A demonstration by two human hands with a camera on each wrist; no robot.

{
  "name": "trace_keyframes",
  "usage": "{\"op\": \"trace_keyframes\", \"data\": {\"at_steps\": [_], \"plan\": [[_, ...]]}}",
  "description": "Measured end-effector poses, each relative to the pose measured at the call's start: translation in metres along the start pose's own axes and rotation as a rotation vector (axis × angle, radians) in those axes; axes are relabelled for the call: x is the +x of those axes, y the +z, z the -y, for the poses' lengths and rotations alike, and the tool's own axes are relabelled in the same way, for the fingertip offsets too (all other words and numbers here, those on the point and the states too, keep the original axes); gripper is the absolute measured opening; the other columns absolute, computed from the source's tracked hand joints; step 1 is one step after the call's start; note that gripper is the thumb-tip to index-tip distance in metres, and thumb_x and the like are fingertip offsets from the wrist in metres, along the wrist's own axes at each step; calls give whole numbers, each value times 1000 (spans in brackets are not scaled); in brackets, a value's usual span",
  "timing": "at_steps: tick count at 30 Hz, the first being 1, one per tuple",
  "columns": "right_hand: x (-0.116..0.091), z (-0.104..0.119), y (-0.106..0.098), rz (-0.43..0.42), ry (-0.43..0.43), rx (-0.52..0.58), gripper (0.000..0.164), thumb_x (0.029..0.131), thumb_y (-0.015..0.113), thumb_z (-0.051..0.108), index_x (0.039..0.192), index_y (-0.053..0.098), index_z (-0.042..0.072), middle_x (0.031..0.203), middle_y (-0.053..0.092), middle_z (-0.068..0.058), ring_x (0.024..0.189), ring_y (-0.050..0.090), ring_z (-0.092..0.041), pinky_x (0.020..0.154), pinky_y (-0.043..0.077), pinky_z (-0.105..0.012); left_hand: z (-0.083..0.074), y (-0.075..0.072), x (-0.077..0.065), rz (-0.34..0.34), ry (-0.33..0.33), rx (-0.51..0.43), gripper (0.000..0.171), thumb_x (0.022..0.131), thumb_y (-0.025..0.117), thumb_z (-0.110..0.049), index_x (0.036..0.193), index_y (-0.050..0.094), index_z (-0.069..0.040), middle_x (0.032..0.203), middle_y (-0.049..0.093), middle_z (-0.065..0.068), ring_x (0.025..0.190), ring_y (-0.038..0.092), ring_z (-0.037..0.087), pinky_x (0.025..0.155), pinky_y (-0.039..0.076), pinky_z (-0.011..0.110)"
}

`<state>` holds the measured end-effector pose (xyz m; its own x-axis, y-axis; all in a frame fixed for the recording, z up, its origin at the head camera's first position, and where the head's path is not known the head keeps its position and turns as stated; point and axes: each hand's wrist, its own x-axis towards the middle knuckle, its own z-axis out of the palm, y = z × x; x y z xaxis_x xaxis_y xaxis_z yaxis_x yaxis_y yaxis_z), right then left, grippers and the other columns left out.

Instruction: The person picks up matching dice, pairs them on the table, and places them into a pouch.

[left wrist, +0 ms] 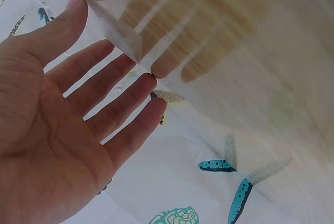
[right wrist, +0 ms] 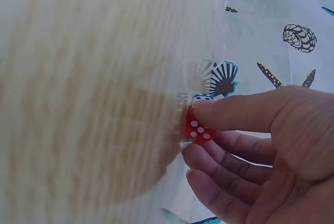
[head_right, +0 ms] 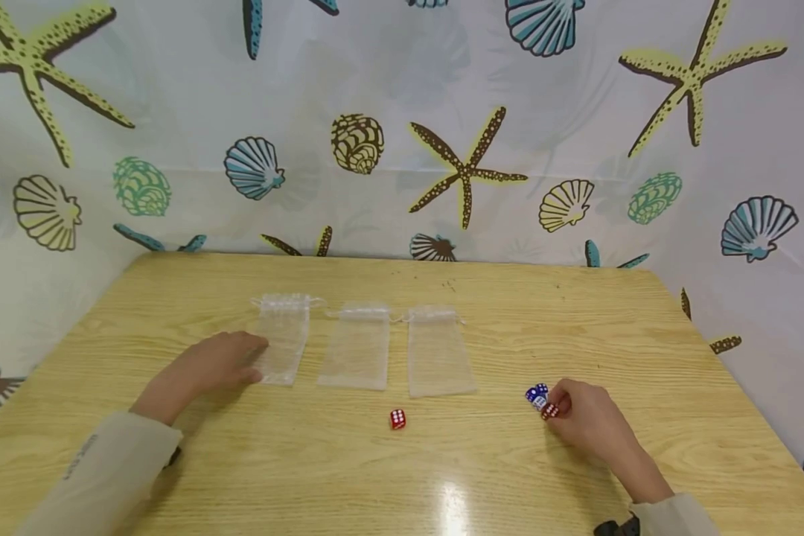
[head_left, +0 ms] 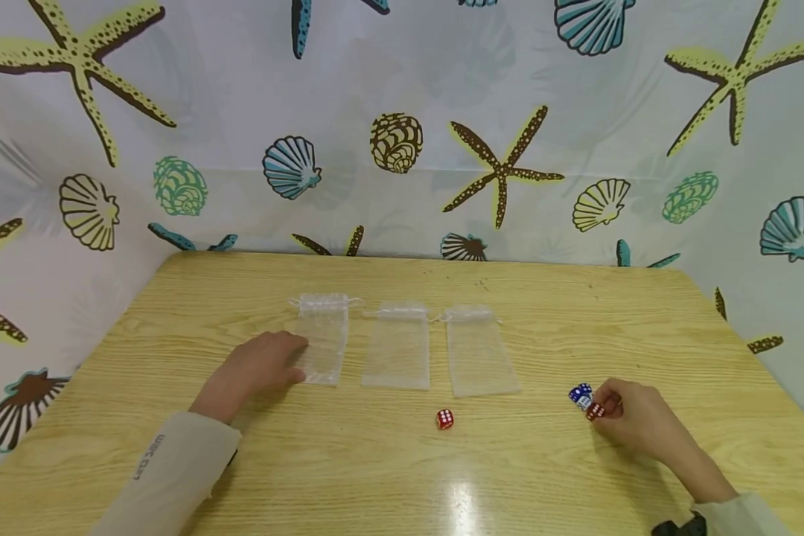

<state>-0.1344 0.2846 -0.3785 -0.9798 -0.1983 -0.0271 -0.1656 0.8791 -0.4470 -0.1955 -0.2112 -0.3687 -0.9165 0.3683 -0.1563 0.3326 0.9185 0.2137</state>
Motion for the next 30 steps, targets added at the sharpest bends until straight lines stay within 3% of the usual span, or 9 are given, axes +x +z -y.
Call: {"op": "trace_keyframes", "data": {"at_steps": [14, 30], "plan": [[1, 10, -3, 11, -8, -6, 15, 76, 73, 3, 88, 65, 3, 76, 61, 1, 69, 53, -11, 58, 43, -23, 0, 1, -1, -2, -4, -4, 51, 90, 65, -21, 131, 52, 5, 131, 55, 24, 120, 51, 43, 98, 42, 53], [17, 59, 12, 29, -133, 98, 16, 75, 74, 0, 88, 66, 2, 76, 61, 0, 69, 53, -9, 60, 45, -22, -3, -1, -2, -20, 4, 6, 49, 90, 65, -20, 130, 53, 5, 129, 56, 24, 118, 53, 42, 97, 43, 53]]}}
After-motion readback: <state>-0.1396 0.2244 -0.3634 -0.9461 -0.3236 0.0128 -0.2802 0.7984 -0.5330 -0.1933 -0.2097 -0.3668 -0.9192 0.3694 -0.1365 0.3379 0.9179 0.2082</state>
